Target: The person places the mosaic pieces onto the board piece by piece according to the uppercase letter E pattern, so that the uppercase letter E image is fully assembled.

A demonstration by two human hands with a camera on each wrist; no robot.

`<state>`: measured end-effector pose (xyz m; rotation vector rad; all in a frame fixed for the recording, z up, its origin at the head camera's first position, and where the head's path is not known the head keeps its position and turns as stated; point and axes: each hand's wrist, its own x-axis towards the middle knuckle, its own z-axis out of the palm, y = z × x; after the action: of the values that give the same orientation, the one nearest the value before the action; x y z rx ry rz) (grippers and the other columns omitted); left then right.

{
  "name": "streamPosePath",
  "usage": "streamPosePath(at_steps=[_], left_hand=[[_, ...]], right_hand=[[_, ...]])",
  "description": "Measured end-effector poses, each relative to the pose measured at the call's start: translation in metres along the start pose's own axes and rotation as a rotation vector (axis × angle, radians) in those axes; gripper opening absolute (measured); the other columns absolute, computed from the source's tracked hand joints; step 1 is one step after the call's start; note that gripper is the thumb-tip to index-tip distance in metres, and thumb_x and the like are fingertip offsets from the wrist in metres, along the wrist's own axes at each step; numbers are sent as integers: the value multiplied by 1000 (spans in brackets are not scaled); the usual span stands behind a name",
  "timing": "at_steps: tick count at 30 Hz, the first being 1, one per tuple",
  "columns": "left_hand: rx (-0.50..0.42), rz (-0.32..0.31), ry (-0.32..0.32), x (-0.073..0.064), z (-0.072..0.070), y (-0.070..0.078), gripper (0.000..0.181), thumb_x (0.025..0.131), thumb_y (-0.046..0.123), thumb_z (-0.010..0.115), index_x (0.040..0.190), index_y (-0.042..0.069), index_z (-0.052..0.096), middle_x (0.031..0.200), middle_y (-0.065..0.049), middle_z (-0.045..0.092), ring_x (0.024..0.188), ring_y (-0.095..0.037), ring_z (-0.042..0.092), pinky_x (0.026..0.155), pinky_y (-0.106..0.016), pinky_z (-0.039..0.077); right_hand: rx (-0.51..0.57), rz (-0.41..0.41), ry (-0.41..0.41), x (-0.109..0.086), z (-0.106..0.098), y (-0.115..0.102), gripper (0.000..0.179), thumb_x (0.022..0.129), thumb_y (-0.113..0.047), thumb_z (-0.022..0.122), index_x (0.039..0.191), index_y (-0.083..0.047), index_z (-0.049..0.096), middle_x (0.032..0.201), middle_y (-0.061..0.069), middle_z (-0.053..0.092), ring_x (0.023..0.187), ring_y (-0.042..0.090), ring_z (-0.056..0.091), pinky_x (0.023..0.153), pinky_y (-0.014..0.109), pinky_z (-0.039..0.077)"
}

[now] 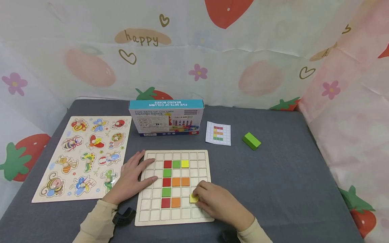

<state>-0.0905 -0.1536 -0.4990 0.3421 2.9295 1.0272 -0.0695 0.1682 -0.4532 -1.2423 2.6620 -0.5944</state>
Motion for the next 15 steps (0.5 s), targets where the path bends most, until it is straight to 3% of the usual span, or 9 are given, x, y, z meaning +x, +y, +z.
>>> streamPosePath(at_steps=[7,15], left_hand=[[10,6,5,2,0,-1,67,84,52,66,141,20,48,158,-13,20,146,-35,9,111,-59,11],[-1,12,2,1,1,-1,67,84,52,66,141,21,48,158,-13,19,146,-35,9,111,-59,11]], right_hand=[[14,-70,23,5,4,-3,19,86,-18,72,102,-19,62,99,-11,57,83,1,54,74,19,50],[4,-74,3,9,8,-9,17,87,-20,72,101,-18,63,100,-10,58,86,2,54,77,18,51]])
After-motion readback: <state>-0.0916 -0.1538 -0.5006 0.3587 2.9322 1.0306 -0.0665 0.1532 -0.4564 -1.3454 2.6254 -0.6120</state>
